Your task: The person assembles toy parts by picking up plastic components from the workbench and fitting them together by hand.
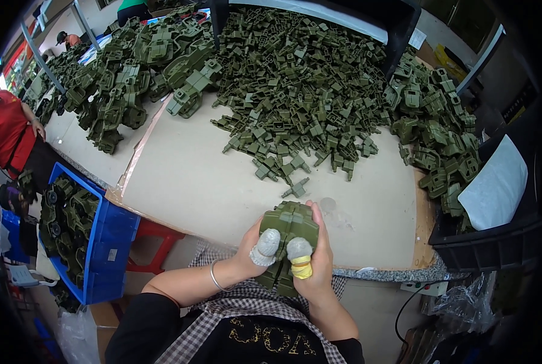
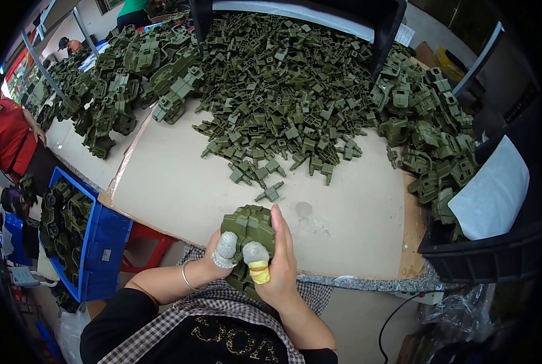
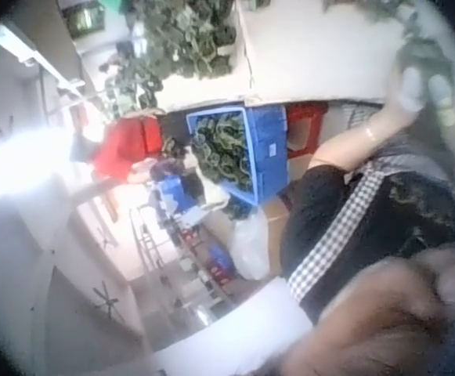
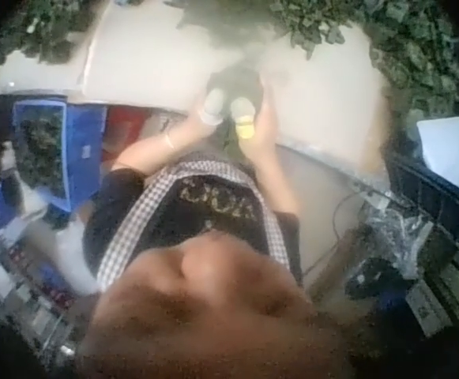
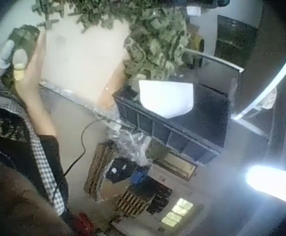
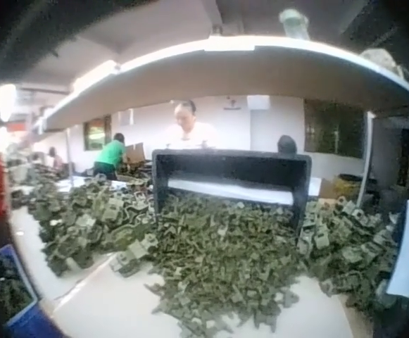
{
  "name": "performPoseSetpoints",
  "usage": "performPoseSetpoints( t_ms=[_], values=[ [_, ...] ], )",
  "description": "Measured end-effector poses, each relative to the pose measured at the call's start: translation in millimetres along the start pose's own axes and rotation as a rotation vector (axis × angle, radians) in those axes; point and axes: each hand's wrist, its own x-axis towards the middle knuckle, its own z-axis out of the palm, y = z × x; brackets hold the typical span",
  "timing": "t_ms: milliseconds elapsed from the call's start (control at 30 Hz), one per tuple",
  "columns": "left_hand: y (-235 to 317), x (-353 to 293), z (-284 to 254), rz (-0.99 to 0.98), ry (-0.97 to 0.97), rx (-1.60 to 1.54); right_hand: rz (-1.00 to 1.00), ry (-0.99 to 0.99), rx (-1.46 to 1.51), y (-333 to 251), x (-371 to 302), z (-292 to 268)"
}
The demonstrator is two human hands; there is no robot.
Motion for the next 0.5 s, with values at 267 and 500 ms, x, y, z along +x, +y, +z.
performPoseSetpoints(
  t_ms=[267, 500],
  values=[
    [-7.1, -0.3, 0.6, -0.269, 0.063, -0.286, 0.075, 0.002, -0.155, 9.9, 2.0, 13.3],
    [-5.9, 6.6, -28.1, -0.197, 0.279, -0.693, 0.214, -0.005, 0.604, 14.7, 2.7, -7.0]
  ],
)
